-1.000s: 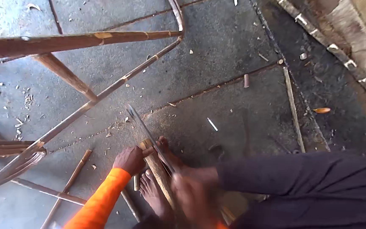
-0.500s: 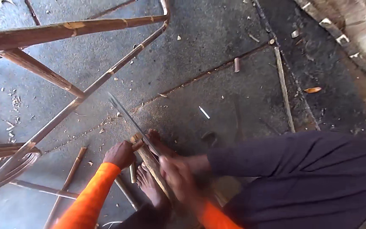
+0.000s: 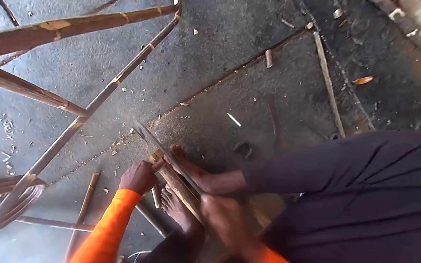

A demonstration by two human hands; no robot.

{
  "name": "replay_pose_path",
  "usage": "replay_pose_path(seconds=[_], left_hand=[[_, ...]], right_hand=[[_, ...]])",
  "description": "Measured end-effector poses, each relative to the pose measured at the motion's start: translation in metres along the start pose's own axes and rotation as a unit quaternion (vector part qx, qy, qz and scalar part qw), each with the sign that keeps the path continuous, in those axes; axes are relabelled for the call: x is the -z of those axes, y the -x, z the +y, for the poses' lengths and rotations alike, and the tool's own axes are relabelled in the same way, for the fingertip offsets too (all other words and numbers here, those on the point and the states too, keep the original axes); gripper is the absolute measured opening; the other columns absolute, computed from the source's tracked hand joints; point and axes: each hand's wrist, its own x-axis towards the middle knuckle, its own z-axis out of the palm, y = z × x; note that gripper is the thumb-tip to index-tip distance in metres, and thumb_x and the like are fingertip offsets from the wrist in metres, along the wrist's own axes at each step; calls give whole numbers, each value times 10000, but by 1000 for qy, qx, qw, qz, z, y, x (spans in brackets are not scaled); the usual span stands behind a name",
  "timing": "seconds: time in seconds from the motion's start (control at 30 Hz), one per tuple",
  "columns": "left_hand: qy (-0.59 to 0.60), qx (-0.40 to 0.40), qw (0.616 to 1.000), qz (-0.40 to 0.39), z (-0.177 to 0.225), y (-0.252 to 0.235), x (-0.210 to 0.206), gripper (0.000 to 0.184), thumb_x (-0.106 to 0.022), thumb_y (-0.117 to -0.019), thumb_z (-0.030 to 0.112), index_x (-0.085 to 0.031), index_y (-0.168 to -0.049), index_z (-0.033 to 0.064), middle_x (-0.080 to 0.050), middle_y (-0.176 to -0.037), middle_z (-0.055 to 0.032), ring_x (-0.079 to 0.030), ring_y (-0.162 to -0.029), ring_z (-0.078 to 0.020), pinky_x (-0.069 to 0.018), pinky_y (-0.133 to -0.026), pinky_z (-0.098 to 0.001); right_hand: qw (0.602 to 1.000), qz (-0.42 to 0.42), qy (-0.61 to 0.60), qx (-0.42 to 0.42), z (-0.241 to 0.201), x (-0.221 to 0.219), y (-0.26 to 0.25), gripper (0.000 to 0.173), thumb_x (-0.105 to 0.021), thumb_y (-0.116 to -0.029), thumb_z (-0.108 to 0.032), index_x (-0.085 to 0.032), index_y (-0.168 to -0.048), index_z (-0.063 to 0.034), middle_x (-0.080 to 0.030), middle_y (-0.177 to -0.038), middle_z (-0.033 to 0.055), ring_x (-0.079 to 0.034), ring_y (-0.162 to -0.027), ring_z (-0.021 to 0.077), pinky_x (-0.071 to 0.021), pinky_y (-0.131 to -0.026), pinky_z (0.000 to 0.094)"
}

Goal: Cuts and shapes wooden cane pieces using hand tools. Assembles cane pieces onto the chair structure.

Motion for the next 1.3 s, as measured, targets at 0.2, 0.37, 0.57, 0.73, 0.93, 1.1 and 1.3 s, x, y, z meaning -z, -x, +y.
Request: replay_pose_path(seconds=[0.2, 0.37, 0.57, 0.73, 0.93, 1.1, 1.3], left_hand=[[5, -4, 1000, 11, -3, 2, -1, 129, -712, -830, 255, -671, -756, 158, -674, -705, -107, -683, -665, -322, -522, -526, -604], [-4, 9, 1000, -18, -6, -5, 0, 120, -708, -829, 261, -685, -787, 150, -695, -775, -100, -702, -747, -317, -553, -594, -602], [-17, 23, 998, -55, -2, -9, -4, 156, -705, -829, 276, -705, -882, 129, -719, -881, -123, -712, -849, -342, -562, -686, -626], [-27, 20, 999, -42, -2, -7, 0, 157, -686, -856, 280, -704, -855, 124, -717, -858, -119, -714, -831, -329, -566, -681, -615], [-24, 27, 998, -45, -3, -13, -3, 154, -695, -839, 299, -700, -851, 146, -716, -846, -110, -715, -813, -324, -567, -661, -613], [-28, 21, 998, -48, -9, -13, 2, 144, -713, -833, 275, -701, -823, 132, -711, -826, -113, -709, -804, -323, -559, -662, -625], [-31, 30, 998, -53, -3, -17, 3, 157, -713, -830, 284, -708, -860, 129, -719, -875, -129, -712, -849, -345, -559, -697, -644]], right_hand=[[999, -32, 23, 7, -11, 0, -10, 466, -423, -1075, -393, -658, -788, -111, -510, -577, 5, -455, -452, 128, -405, -421, 313], [1000, 0, -7, 25, 10, -33, -42, 459, -459, -1057, -382, -633, -727, -113, -526, -586, -4, -486, -488, 114, -428, -456, 314], [1000, -1, -20, -10, -17, 14, 15, 388, -487, -1057, -275, -672, -776, -81, -541, -582, -37, -474, -470, 55, -432, -452, 260], [998, -2, -33, 46, 11, -41, -62, 463, -472, -1058, -351, -640, -716, -88, -533, -583, 24, -503, -487, 138, -441, -455, 326], [999, -3, -38, -27, -16, 17, 16, 391, -477, -1062, -275, -668, -776, -89, -533, -577, -53, -460, -461, 34, -422, -444, 237], [999, -23, -47, 15, 16, -52, -73, 497, -459, -1065, -407, -616, -711, -94, -511, -566, 48, -482, -463, 160, -414, -430, 335], [997, 6, -67, -47, -10, 16, 13, 381, -484, -1047, -275, -656, -751, -108, -505, -564, -68, -443, -457, 21, -404, -439, 220]])
